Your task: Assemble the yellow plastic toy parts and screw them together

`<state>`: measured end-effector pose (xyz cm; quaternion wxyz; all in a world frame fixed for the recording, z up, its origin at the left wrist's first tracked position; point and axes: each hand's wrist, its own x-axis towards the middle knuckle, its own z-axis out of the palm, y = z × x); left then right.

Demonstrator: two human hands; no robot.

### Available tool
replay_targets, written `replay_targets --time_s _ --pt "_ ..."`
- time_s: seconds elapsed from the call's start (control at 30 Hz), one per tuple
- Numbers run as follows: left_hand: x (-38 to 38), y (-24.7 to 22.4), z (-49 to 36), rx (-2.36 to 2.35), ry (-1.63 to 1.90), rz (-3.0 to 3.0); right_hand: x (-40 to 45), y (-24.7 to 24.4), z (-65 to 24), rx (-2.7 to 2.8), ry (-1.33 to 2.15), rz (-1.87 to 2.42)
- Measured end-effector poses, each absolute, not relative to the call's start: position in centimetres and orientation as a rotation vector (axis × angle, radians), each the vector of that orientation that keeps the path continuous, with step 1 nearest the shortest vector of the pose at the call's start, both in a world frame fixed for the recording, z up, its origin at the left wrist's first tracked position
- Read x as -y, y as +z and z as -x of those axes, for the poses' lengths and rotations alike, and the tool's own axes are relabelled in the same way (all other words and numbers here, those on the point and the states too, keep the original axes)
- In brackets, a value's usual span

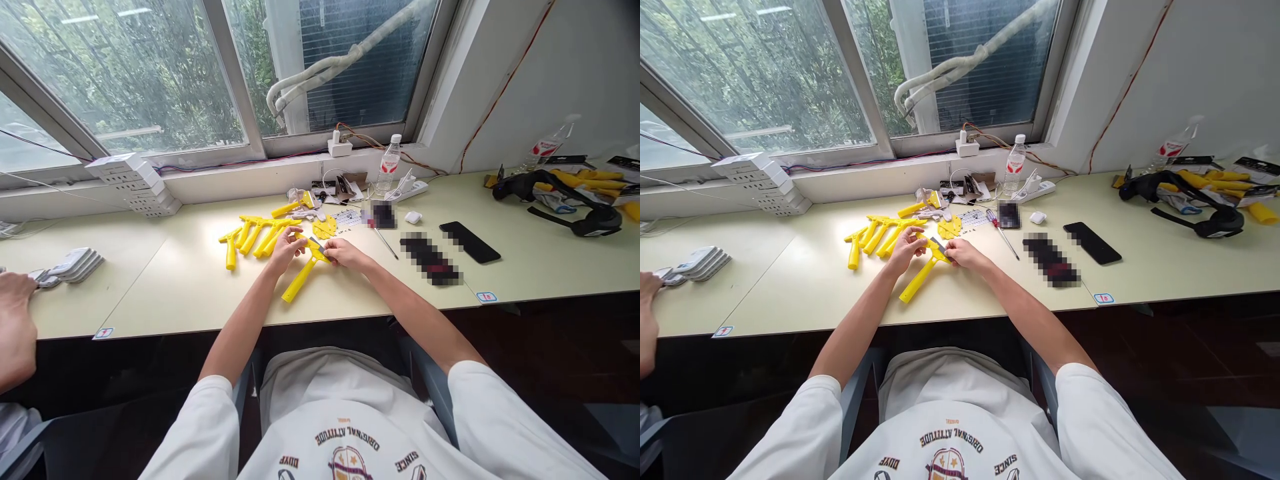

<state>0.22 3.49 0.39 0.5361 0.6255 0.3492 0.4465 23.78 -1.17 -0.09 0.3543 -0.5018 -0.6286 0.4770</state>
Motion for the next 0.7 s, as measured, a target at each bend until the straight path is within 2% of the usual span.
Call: replay_targets --time_s 0.3,0.7 --pt "-3.6 -0.3 -0.9 -0.985 1.046 -1.734 1.2 0.0 -24.0 1.633 1.252 1.288" --pt "-4.0 -0.7 -0.6 -0.856 0.862 -1.568 1.3 0.2 -23.9 1.609 1.301 1.266"
